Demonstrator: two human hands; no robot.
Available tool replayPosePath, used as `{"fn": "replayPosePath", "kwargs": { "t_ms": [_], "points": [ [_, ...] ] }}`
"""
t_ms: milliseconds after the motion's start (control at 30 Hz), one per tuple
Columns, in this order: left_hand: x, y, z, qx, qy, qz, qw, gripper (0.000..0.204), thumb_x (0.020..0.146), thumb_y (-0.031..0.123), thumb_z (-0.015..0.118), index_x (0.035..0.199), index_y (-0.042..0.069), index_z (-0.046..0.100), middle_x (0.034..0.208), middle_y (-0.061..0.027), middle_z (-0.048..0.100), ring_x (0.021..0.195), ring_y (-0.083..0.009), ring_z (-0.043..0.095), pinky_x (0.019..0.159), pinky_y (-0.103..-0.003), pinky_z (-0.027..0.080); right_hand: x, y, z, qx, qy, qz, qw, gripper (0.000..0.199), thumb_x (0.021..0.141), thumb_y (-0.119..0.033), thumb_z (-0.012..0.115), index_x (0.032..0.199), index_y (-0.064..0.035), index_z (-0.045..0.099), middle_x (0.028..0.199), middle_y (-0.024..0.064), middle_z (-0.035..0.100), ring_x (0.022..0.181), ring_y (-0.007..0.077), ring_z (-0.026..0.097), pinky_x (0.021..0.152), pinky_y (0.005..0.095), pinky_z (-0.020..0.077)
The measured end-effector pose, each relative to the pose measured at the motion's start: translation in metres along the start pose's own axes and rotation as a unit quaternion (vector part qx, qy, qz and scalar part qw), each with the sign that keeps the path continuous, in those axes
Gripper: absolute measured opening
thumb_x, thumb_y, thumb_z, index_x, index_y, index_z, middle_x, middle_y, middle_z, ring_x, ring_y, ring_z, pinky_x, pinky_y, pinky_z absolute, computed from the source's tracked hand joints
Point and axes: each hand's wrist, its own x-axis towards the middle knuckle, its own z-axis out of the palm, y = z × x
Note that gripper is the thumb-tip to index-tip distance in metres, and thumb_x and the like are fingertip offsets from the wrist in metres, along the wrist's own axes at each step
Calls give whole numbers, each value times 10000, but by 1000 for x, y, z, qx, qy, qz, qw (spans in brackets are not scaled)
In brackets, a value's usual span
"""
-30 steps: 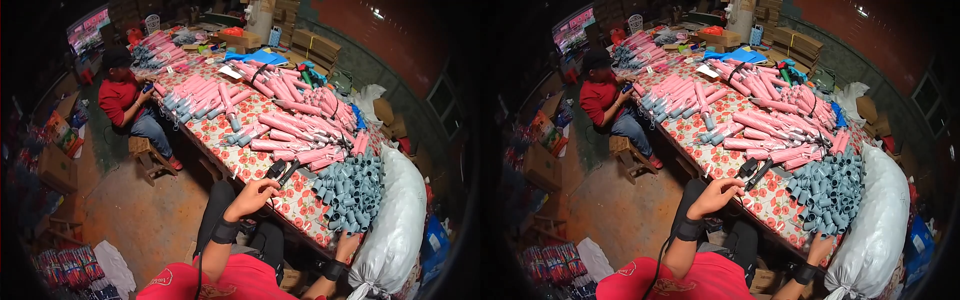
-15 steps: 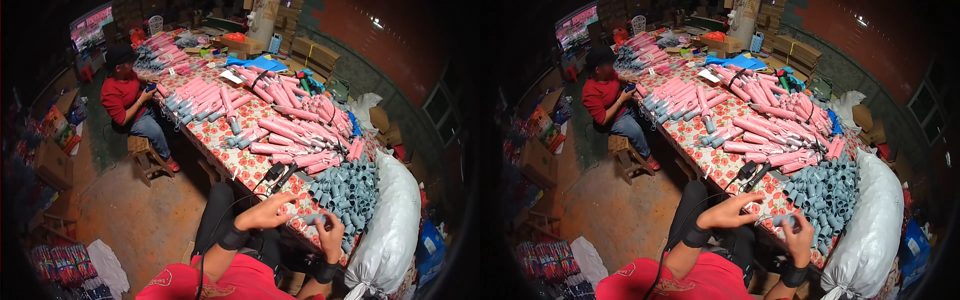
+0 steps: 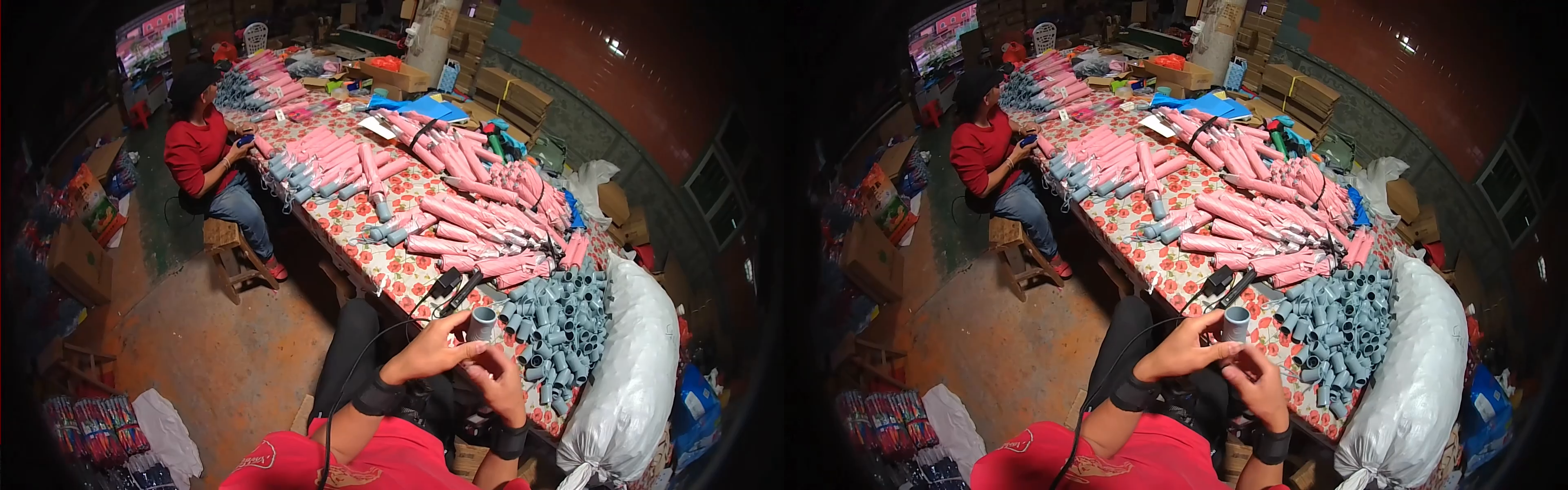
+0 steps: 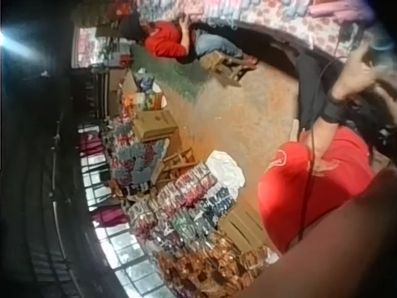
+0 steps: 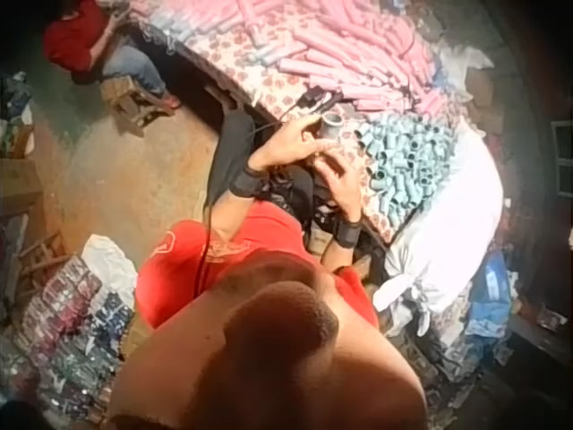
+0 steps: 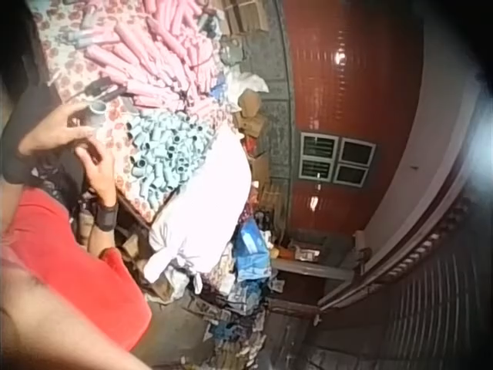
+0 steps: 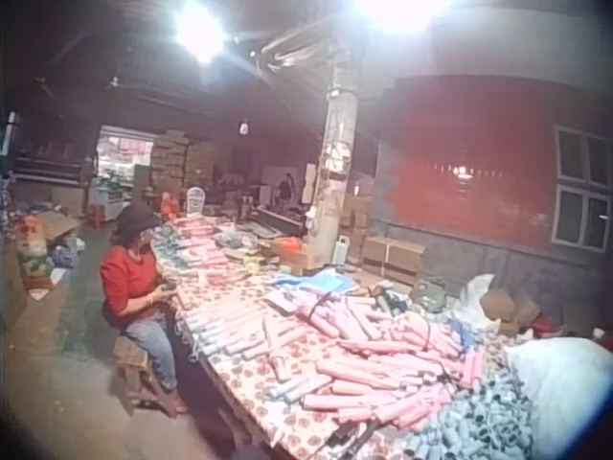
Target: Assemble parts of an umbrella, including inserting the shaft and canopy into the handle mechanism.
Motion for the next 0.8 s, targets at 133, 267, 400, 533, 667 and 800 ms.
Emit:
{"fn": "replayPosePath", "kwargs": {
  "t_ms": [133, 267, 400, 533, 667, 800],
  "points": [
    [-1, -5, -3, -79, 22, 20, 996, 324, 949, 101, 717, 1238, -2, 613, 1049, -72, 687, 903, -127, 607, 817, -263, 507, -9, 20, -6, 28, -83, 125, 988, 305, 920, -121, 748, 1183, 15, 677, 972, 92, 732, 864, 210, 690, 796, 302, 564],
    [0, -7, -3, -106, 17, -7, 994, 329, 950, 94, 718, 1243, -8, 608, 1052, -70, 680, 909, -123, 602, 817, -246, 501, -4, 15, 20, -86, 2, -22, 996, 272, 938, -96, 720, 1181, 19, 678, 952, 89, 732, 826, 198, 680, 771, 297, 555],
    [-2, -7, -3, -128, 21, -4, 992, 333, 953, 89, 716, 1251, -7, 604, 1062, -64, 677, 912, -114, 598, 816, -235, 498, -1, 13, 16, -144, 8, -39, 989, 230, 950, -78, 697, 1157, 22, 686, 923, 86, 728, 784, 183, 663, 742, 285, 541],
    [-3, -5, -6, -139, 34, 5, 990, 336, 955, 87, 712, 1259, -3, 601, 1078, -58, 675, 913, -105, 595, 814, -229, 496, -1, 10, 14, -165, -7, -6, 986, 174, 959, -67, 680, 1106, 23, 695, 889, 83, 722, 744, 168, 642, 711, 272, 524],
    [-2, -7, -12, -138, 55, -5, 989, 342, 955, 86, 711, 1265, -2, 597, 1095, -58, 674, 914, -98, 594, 809, -228, 497, -4, 7, 16, -170, 21, -5, 985, 114, 966, -67, 667, 1024, 25, 703, 854, 75, 713, 714, 156, 620, 679, 261, 504],
    [1, -12, -9, -158, 91, 33, 983, 322, 951, 83, 714, 1242, -7, 611, 1071, -52, 680, 888, -95, 597, 789, -226, 498, -3, 2, 17, -190, 1, -25, 982, 84, 958, -62, 663, 964, 19, 685, 828, 73, 702, 684, 155, 593, 639, 269, 482]
  ]
}}
